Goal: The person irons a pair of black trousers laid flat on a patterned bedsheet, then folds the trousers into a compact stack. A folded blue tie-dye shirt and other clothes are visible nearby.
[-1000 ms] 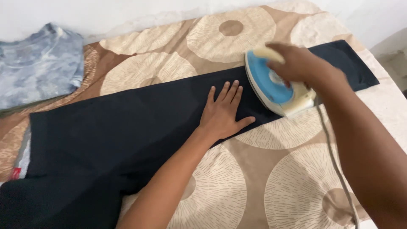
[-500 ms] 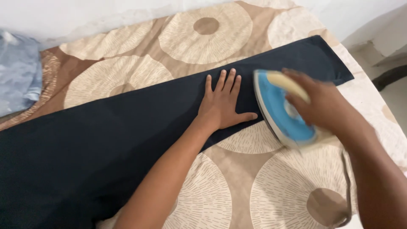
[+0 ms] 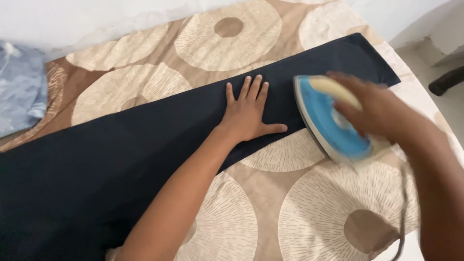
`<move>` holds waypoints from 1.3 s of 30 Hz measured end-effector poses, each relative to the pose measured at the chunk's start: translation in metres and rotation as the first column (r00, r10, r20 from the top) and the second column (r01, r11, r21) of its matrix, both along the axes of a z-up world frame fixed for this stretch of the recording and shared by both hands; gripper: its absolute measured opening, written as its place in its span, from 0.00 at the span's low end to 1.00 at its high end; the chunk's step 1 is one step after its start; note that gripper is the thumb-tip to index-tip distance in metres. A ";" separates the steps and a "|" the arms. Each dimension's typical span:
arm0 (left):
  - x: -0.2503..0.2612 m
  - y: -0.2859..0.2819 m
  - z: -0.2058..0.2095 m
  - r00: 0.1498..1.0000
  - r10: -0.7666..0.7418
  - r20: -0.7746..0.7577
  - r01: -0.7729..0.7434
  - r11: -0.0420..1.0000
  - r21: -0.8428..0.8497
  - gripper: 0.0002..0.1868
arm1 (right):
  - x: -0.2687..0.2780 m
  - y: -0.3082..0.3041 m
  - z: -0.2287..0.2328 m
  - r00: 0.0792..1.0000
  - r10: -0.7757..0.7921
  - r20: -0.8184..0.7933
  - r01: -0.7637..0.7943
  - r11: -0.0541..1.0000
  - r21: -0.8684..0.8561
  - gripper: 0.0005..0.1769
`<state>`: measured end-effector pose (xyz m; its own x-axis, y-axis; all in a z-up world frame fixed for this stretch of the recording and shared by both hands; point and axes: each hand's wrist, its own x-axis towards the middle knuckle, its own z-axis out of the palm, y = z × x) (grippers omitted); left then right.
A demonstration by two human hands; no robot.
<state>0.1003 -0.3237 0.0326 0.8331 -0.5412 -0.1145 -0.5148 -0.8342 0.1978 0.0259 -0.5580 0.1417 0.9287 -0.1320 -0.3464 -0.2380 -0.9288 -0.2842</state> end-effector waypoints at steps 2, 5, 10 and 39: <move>0.003 -0.004 -0.004 0.999 -0.005 0.035 0.005 1.000 0.017 0.71 | -0.052 -0.030 -0.016 0.987 -0.136 -0.085 0.123 0.982 -0.142 0.41; 0.011 -0.022 -0.013 0.992 -0.057 0.113 0.059 0.998 -0.013 0.72 | -0.068 -0.024 -0.003 0.959 -0.260 -0.114 0.227 0.943 -0.242 0.39; 0.016 -0.043 -0.021 0.982 -0.069 0.175 0.080 0.995 -0.056 0.69 | 0.012 -0.012 0.005 0.977 -0.206 0.052 0.210 0.973 -0.091 0.37; 0.033 -0.118 -0.008 0.993 -0.077 0.085 0.077 0.997 -0.005 0.63 | 0.118 -0.089 -0.019 0.948 -0.184 0.260 0.195 0.981 -0.018 0.34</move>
